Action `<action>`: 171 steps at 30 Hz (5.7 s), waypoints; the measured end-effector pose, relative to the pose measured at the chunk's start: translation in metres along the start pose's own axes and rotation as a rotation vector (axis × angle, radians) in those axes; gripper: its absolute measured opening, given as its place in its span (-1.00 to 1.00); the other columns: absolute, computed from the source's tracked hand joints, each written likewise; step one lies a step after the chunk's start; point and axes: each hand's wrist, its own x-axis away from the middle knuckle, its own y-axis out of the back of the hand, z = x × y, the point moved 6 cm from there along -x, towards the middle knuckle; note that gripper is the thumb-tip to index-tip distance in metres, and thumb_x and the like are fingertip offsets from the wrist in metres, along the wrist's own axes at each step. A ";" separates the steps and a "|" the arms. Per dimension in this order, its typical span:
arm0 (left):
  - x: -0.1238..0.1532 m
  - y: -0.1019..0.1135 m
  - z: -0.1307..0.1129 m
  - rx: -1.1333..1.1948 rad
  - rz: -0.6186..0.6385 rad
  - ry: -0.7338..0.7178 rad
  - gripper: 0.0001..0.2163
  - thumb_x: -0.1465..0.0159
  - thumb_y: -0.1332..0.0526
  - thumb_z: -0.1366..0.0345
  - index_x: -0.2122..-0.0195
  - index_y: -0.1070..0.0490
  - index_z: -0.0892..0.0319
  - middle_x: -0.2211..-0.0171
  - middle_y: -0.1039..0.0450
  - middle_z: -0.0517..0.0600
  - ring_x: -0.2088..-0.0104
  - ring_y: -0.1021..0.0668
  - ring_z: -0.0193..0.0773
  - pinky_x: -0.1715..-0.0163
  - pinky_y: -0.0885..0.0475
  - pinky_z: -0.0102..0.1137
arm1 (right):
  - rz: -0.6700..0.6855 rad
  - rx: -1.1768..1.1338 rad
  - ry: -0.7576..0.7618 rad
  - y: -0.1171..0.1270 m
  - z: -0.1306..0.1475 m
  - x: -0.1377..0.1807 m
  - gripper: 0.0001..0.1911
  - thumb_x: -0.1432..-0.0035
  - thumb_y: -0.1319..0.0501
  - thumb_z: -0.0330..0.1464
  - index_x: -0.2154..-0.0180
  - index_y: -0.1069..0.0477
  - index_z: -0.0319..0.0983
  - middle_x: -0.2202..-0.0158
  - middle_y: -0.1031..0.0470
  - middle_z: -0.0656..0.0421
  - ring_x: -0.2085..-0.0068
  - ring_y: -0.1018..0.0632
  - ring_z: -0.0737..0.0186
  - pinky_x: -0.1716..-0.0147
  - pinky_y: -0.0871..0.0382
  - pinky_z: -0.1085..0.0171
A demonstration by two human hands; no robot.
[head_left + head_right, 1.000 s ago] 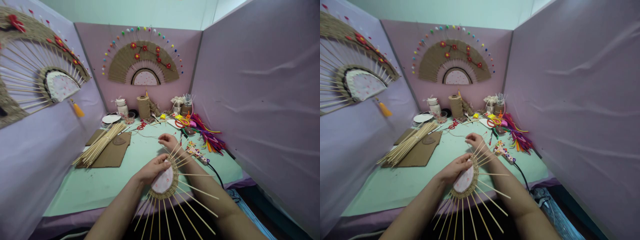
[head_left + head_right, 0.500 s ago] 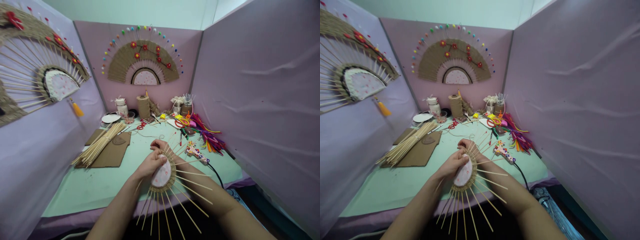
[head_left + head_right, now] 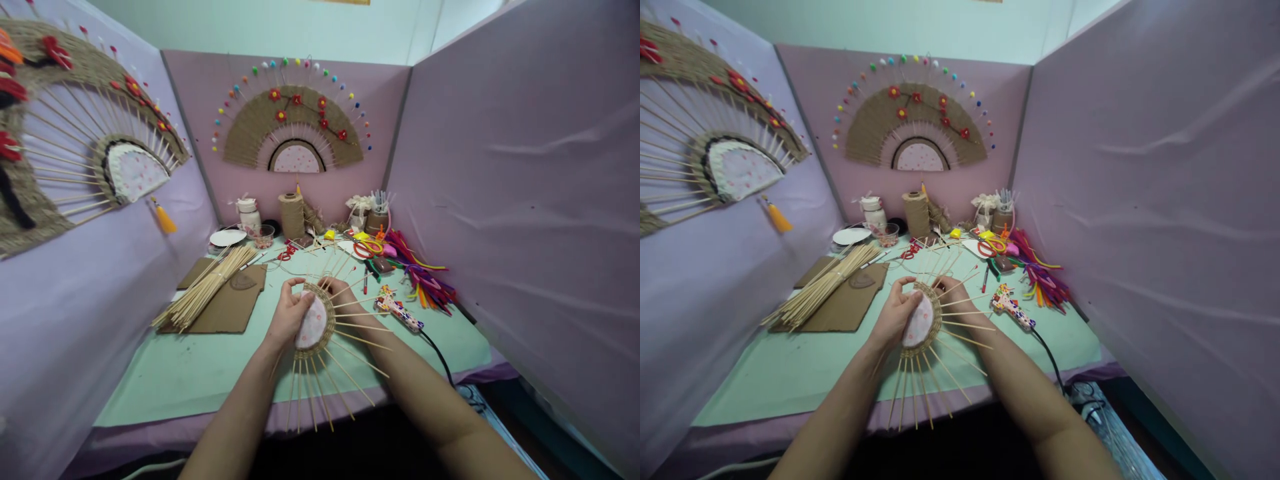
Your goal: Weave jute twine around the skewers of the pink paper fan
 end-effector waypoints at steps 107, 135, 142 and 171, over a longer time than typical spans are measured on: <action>0.005 -0.008 0.006 -0.173 0.055 0.021 -0.62 0.02 -0.34 0.16 0.20 -0.48 0.24 0.34 -0.52 0.04 0.42 -0.48 -0.31 0.43 -0.33 -0.46 | -0.032 -0.559 -0.099 0.088 0.021 -0.007 -0.65 0.11 -0.32 -0.12 0.36 -0.39 -0.23 0.62 -0.16 0.33 0.64 -0.14 0.49 0.67 0.01 0.41; 0.004 0.000 0.002 0.051 -0.028 0.143 -0.72 0.09 -0.38 0.20 0.35 -0.51 0.20 0.53 -0.47 -0.11 0.57 -0.42 -0.44 0.53 -0.28 -0.53 | 0.661 -0.052 -0.160 0.025 0.015 0.016 -0.73 0.09 -0.32 -0.21 0.43 -0.47 -0.31 0.52 -0.43 0.22 0.50 -0.37 0.39 0.50 -0.21 0.39; 0.006 -0.006 0.005 0.062 0.009 0.152 -0.74 0.07 -0.38 0.23 0.35 -0.50 0.21 0.49 -0.50 -0.08 0.52 -0.46 -0.43 0.47 -0.32 -0.52 | 0.202 -0.122 0.009 0.042 0.028 -0.001 -0.69 0.00 -0.27 -0.21 0.21 -0.49 -0.23 0.19 -0.50 0.09 0.21 -0.47 0.24 0.16 -0.30 0.23; 0.003 0.002 -0.006 -0.032 -0.039 -0.031 -0.70 0.04 -0.36 0.20 0.28 -0.48 0.21 0.42 -0.51 -0.04 0.47 -0.48 -0.36 0.44 -0.35 -0.47 | 0.528 -0.735 -0.432 -0.008 0.028 0.036 -0.56 0.14 -0.37 -0.43 0.13 -0.41 -0.22 0.25 -0.53 0.14 0.33 -0.54 0.28 0.29 -0.39 0.27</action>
